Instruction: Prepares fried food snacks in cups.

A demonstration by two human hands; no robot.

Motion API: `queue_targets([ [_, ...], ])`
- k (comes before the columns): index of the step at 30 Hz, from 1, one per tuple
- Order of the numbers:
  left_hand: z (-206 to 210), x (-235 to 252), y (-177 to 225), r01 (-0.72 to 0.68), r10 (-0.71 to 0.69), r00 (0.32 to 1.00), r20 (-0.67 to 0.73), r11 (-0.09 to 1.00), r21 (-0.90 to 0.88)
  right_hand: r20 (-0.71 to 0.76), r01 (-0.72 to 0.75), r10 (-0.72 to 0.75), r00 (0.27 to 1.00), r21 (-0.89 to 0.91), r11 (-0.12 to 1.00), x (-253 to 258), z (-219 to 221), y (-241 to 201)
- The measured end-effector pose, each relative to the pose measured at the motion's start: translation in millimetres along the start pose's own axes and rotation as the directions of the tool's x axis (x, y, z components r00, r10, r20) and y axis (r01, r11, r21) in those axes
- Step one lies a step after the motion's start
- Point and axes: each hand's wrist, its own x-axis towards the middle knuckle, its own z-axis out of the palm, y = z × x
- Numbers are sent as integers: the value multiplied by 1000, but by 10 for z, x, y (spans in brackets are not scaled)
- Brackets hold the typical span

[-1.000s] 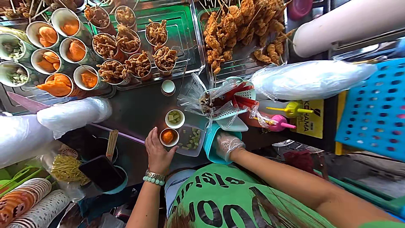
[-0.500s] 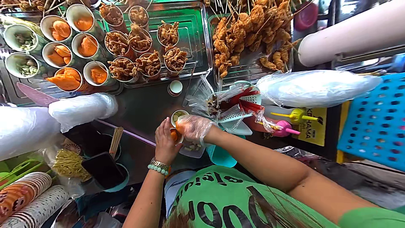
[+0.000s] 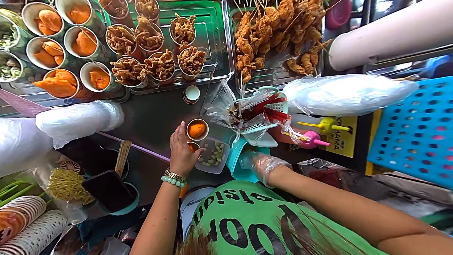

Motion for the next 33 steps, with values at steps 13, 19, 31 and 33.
queue_targets([
  [13,-227,-57,-124,69,-72,991,-111,997,-26,-112,-132,136,984,44,990,498,215,168],
  [19,-339,-409,-316,212,-216,974,-70,975,-61,-51,99,-96,994,65,993,90,-38,165],
  [31,-649,-787,-472,128,-127,928,-350,992,-20,-43,42,-40,998,34,999,344,103,103],
  [33,-717,-838,-502,127,-115,905,-409,992,3,-91,20,-18,996,23,1000,413,110,64],
])
